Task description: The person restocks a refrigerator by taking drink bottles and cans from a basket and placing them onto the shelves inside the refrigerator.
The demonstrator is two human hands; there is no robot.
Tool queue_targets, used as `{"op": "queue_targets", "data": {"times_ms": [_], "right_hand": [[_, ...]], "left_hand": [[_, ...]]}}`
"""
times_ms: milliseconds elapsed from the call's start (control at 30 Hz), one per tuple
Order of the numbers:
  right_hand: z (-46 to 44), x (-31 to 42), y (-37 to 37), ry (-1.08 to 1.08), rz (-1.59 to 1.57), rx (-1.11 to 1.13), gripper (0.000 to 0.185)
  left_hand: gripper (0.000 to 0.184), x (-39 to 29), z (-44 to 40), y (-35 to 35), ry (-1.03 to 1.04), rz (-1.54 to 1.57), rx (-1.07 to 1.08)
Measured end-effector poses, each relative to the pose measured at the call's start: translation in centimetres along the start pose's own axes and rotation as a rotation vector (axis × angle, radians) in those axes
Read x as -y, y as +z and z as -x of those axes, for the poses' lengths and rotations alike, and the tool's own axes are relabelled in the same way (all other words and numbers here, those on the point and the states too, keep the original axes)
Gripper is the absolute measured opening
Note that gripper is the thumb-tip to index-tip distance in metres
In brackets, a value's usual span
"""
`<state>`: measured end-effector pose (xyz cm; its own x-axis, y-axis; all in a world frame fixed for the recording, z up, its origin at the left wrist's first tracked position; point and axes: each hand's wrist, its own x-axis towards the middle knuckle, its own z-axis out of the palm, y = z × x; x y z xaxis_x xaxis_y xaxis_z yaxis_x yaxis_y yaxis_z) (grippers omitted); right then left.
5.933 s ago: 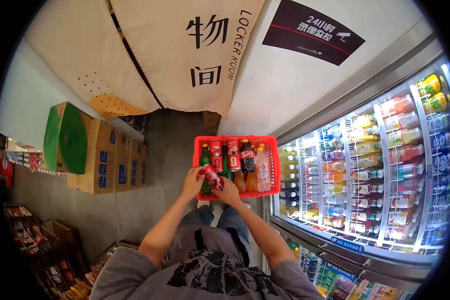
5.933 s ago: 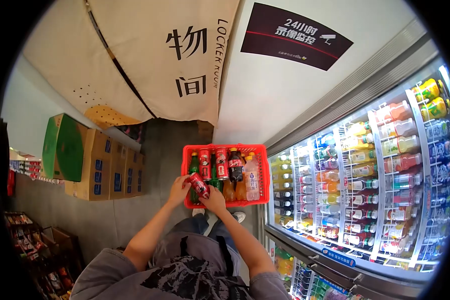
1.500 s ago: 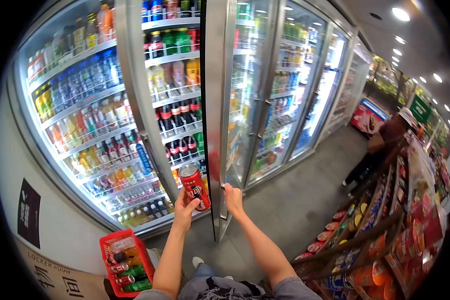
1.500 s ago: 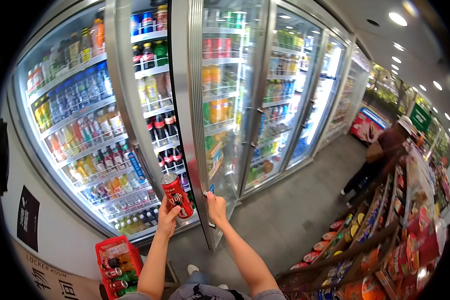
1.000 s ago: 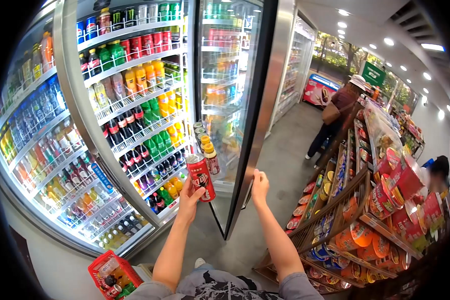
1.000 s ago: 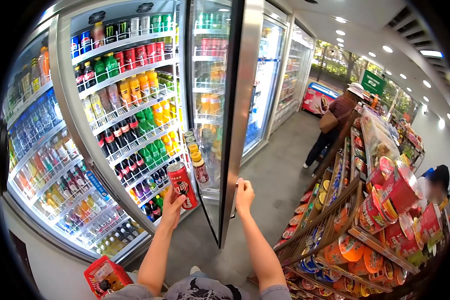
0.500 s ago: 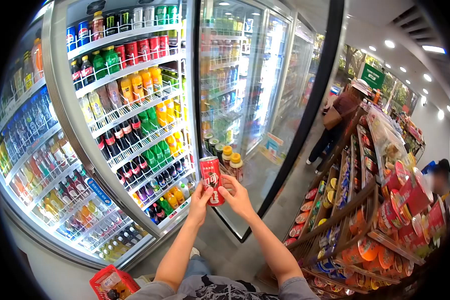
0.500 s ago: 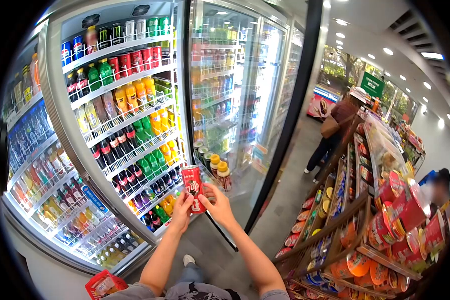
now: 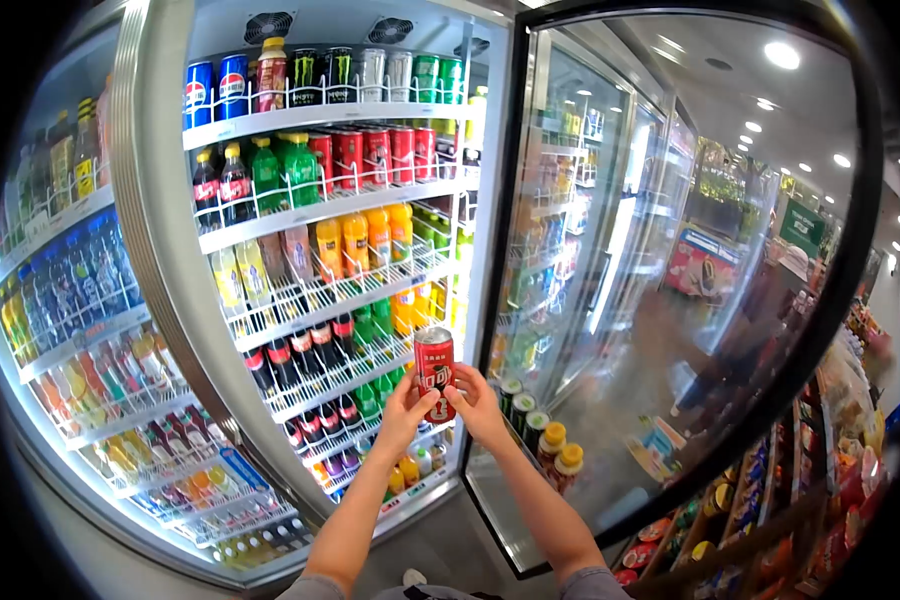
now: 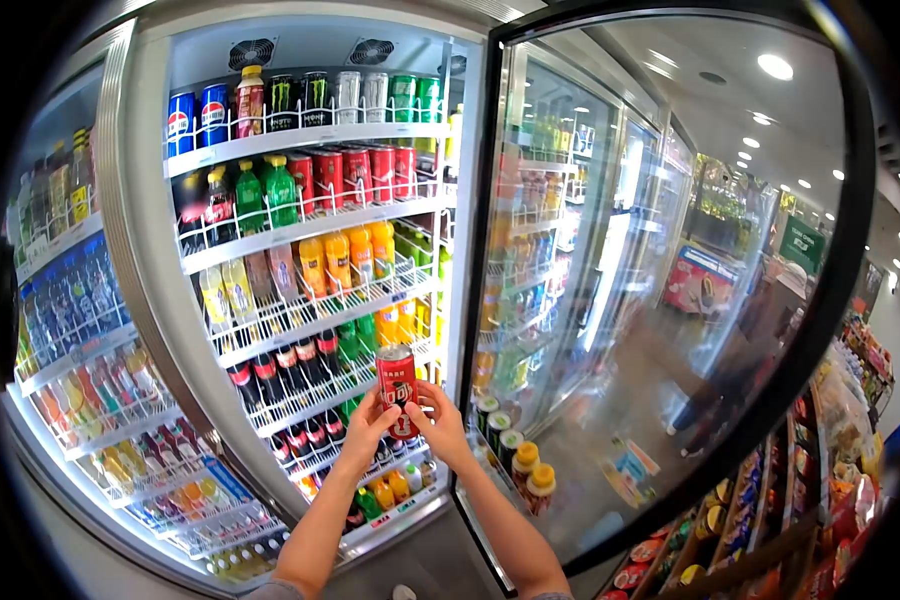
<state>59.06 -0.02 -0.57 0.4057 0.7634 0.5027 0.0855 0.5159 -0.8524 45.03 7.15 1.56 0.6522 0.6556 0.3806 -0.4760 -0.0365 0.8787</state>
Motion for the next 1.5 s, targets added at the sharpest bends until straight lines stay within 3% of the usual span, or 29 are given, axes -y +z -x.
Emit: {"op": "queue_targets", "data": {"times_ms": [67, 233, 600, 667, 867, 967, 1133, 1267, 1500], "right_hand": [[-4.5, -0.4, 1.4, -0.052, 0.018, -0.026, 0.050], [-13.4, 0.4, 4.0, -0.142, 0.011, -0.124, 0.042], [-25.2, 3.6, 5.1, -0.199, 0.081, -0.209, 0.042], [-27.4, 3.9, 5.2, -0.281, 0.086, -0.198, 0.042], [-35.5, 4.0, 5.1, -0.449, 0.291, -0.259, 0.042], [-39.2, 5.0, 5.7, -0.551, 0.340, -0.262, 0.046], [-44.3, 6.0, 6.1, -0.554, 0.377, -0.241, 0.052], [-47.4, 4.7, 5.0, -0.565, 0.542, -0.208, 0.048], [-49.0, 2.5, 5.4, -0.507, 0.546, -0.203, 0.051]], "left_hand": [[0.064, -0.3, -4.2, -2.7, 0.033, -0.212, -0.056], [0.066, -4.7, -12.7, -4.5, 0.161, -0.339, -0.047], [0.067, -8.3, -25.8, -6.5, 0.370, -0.536, -0.067], [0.068, -9.5, -27.6, -7.0, 0.480, -0.728, -0.108], [0.065, -13.5, -34.7, -8.3, 0.646, -0.789, -0.076], [0.064, -16.0, -38.2, -8.5, 0.827, -0.954, -0.109], [0.061, -17.5, -43.5, -9.3, 0.844, -0.924, -0.110], [0.061, -17.0, -45.9, -10.4, 0.810, -1.186, -0.196], [0.055, -16.0, -46.8, -12.1, 0.795, -1.457, -0.269]]}}
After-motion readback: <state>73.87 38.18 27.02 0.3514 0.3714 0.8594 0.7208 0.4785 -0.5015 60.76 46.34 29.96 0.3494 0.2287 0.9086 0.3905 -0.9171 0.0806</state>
